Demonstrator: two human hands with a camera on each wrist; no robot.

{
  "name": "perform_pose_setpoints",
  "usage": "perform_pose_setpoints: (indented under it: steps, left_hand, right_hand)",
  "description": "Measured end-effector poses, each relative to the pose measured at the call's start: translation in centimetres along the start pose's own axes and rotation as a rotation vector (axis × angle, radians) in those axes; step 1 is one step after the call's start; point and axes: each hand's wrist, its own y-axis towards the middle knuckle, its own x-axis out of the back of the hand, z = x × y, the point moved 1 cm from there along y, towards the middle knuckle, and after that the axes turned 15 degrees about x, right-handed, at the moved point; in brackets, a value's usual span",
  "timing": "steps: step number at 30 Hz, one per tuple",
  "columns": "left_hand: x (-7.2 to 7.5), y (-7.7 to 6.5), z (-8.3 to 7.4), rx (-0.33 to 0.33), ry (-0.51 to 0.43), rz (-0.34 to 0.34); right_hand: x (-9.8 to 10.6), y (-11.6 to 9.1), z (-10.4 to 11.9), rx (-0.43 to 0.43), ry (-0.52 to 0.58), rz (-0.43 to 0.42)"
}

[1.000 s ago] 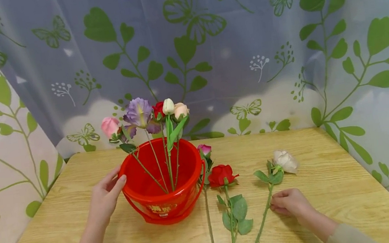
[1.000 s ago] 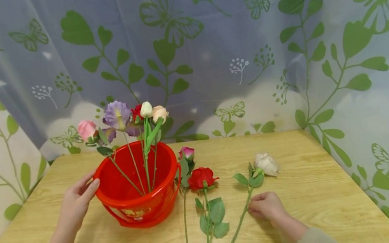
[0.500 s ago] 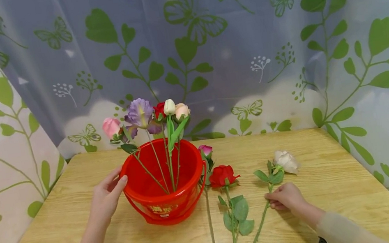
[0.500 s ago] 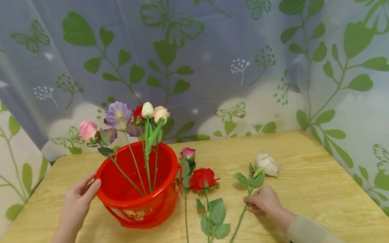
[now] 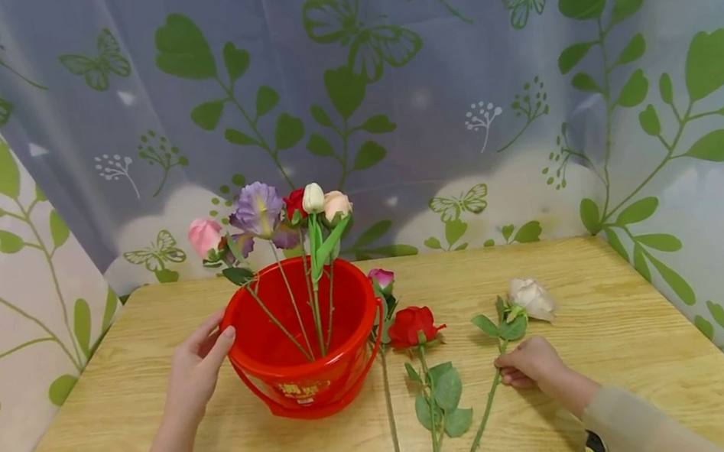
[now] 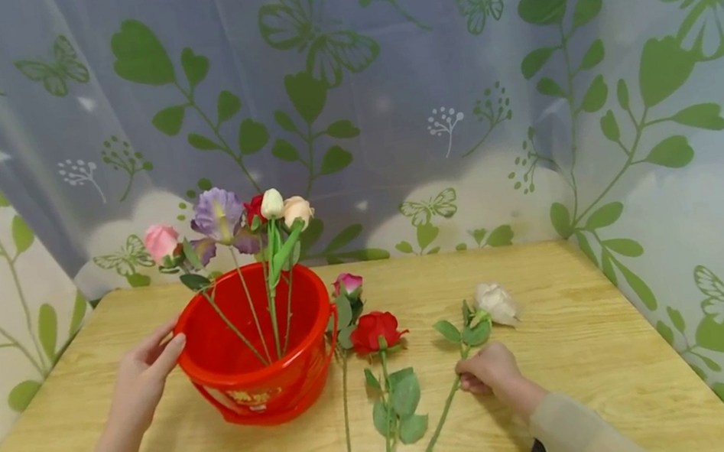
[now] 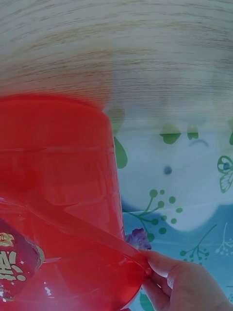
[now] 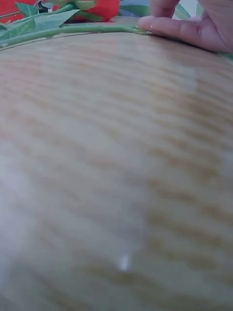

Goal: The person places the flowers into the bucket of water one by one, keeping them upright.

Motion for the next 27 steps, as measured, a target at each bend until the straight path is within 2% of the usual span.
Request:
perform_pose_setpoints:
  steps: [16, 23, 27]
  left_hand:
    - [-0.1, -0.2, -0.4, -0.005, 0.031, -0.01]
    - [0.0, -0.3, -0.3, -0.007, 0.021, -0.007]
    - [-0.1, -0.3, -0.2, -0.018, 0.014, -0.009]
  right_hand:
    - [-0.1, -0.4, 0.0, 0.003, 0.05, -0.038]
    - [0.0, -0.8, 0.4, 0.042, 0.088, -0.048]
    - [0.1, -1.0, 1.0, 0.067, 0.151, -0.059]
